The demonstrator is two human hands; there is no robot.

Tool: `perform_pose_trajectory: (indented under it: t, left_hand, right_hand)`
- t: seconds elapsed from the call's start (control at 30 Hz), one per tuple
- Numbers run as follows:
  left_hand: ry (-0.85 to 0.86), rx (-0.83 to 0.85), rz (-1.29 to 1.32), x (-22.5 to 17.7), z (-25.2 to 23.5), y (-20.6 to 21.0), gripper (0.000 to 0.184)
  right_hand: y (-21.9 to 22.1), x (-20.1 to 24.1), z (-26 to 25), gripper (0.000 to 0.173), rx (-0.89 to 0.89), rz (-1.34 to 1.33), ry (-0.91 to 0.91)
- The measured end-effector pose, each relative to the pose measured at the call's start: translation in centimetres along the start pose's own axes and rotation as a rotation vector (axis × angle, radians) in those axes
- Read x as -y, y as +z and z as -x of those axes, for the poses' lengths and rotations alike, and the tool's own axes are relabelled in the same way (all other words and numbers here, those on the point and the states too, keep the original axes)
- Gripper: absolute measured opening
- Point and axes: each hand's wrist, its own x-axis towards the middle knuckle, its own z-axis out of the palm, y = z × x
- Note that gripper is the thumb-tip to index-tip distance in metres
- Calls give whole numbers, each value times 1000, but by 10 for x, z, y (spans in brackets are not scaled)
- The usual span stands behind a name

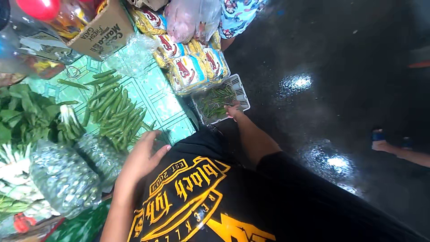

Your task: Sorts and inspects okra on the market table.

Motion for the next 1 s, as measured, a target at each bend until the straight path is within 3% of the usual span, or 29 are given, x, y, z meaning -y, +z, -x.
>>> perform_pose_trajectory:
  t: [0.1,0.3,0.47,0.67,0.9,1.0]
  left_hand:
    - [-10,1,-7,4,-2,1,63]
    - [-41,18,-5,8,-7,1,62]
    - [-36,-121,96,19,-2,-8,55]
    - [-146,-366,27,65,8,-69,45]
    - [-416,-617,164,145,-54,-173,38]
    - [-512,-639,234,170,-85,-202,37]
  right_hand:
    - [-13,15,-17,79,-64,-73,-86]
    - [-30,47,-11,46,16,-111,-93]
    - [-4,29,10,47,144,-83,-88]
    - [36,30,50,30,143,-139,-128]
    - [45,82,85,24,109,-107,-315]
    - [45,106,104,23,92,-66,-422]
